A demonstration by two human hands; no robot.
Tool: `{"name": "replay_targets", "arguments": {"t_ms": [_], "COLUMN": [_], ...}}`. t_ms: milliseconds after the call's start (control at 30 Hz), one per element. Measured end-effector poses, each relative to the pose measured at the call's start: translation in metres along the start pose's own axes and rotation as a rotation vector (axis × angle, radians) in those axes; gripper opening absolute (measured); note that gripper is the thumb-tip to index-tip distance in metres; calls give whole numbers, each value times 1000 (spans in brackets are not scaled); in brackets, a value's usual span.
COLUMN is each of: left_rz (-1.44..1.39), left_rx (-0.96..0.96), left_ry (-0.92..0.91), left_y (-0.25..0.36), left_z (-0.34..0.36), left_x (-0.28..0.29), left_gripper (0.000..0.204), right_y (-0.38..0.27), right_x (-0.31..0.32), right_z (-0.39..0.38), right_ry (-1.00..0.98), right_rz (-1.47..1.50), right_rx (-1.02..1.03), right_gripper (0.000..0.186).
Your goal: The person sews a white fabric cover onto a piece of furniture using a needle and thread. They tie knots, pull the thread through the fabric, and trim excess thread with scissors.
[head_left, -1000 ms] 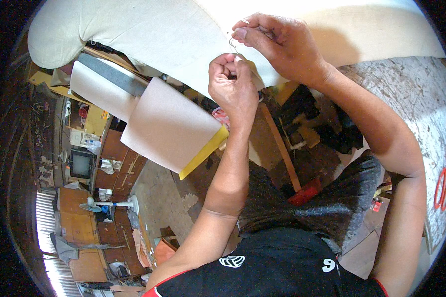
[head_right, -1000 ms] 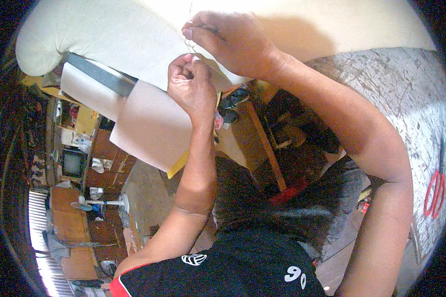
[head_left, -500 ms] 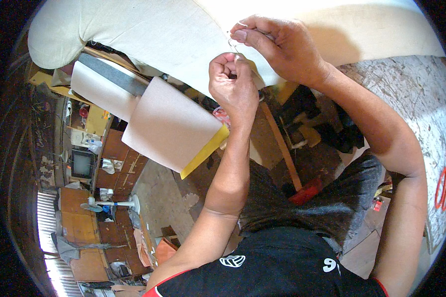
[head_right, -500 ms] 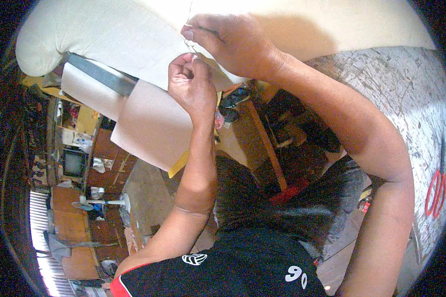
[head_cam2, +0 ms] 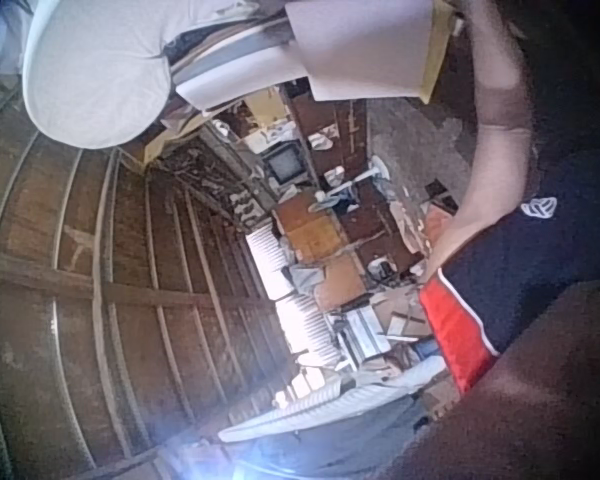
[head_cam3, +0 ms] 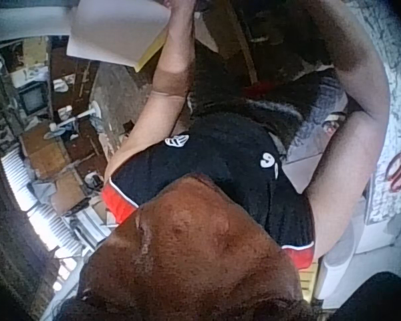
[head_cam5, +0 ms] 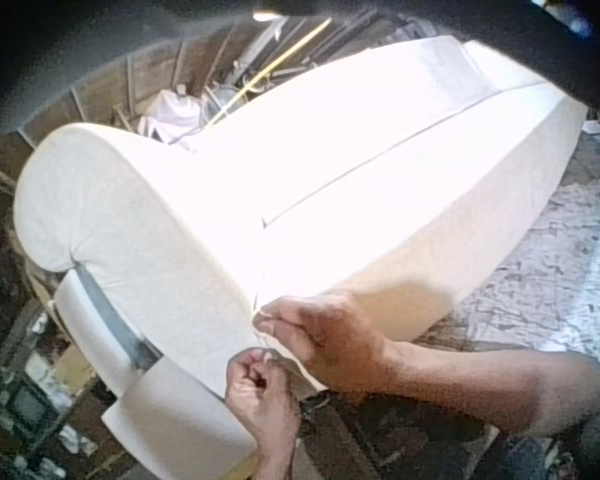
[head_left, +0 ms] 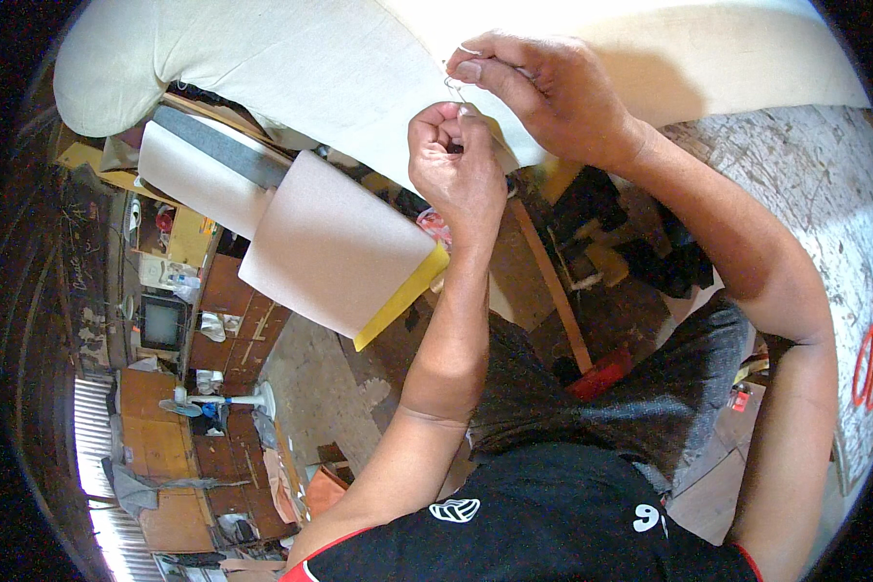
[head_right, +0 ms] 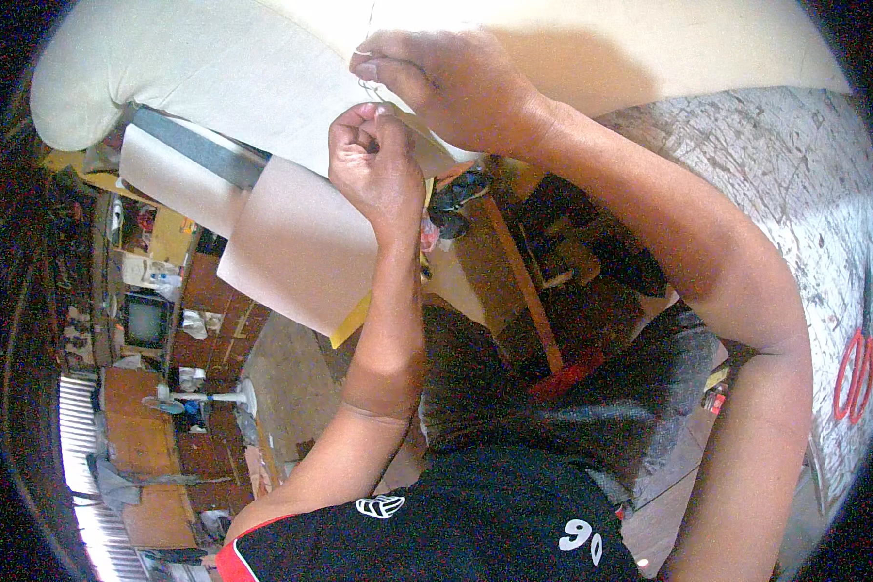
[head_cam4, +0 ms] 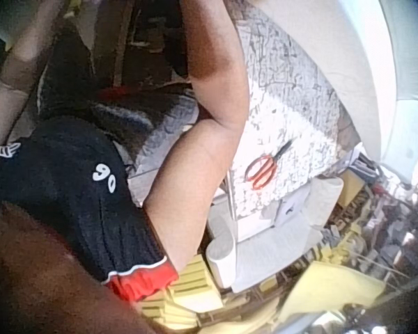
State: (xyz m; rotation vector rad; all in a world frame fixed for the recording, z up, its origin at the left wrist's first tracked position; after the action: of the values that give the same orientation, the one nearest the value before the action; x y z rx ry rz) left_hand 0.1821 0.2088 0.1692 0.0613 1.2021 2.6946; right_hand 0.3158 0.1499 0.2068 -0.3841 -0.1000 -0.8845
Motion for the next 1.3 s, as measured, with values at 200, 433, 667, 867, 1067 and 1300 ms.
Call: {"name": "replay_targets", "arguments": {"t_ms": [200, 433, 667, 867, 1067, 1300], "left_rz": [49, 41, 24, 20, 111, 95], "left_rx": [-3, -21, -19, -22, -22, 4], "left_ry": [2, 18, 22, 23, 35, 43], "left_y": [1, -1, -3, 1, 11, 11], "left_z": [0, 0, -1, -2, -2, -3], "left_x": [1, 1, -1, -2, -4, -4], "left_gripper": [8, 8, 10, 11, 11, 10], "right_y": [-4, -11, -4, -5, 1, 0], "right_x": [0, 4, -1, 1, 1, 0], "right_z": [0, 8, 12, 15, 9, 7], "right_ry": [9, -50, -45, -147, -36, -54], "right_rz": [-255, -197, -205, -227, -64, 82], "right_rx": [171, 35, 67, 68, 6, -112], "right_gripper": [26, 24, 21, 21, 21, 25]}}
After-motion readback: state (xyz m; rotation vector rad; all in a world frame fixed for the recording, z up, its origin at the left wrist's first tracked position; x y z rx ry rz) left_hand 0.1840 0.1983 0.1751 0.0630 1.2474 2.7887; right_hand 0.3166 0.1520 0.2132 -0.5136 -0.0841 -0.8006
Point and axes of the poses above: each hand's wrist, its own z-axis towards the middle knuckle, its own x-axis out of the back of the hand, y = z × x, the point moved 3 cm from there along z, towards the middle knuckle, and after that the axes turned 4 degrees about -z, right-handed, at the moved point
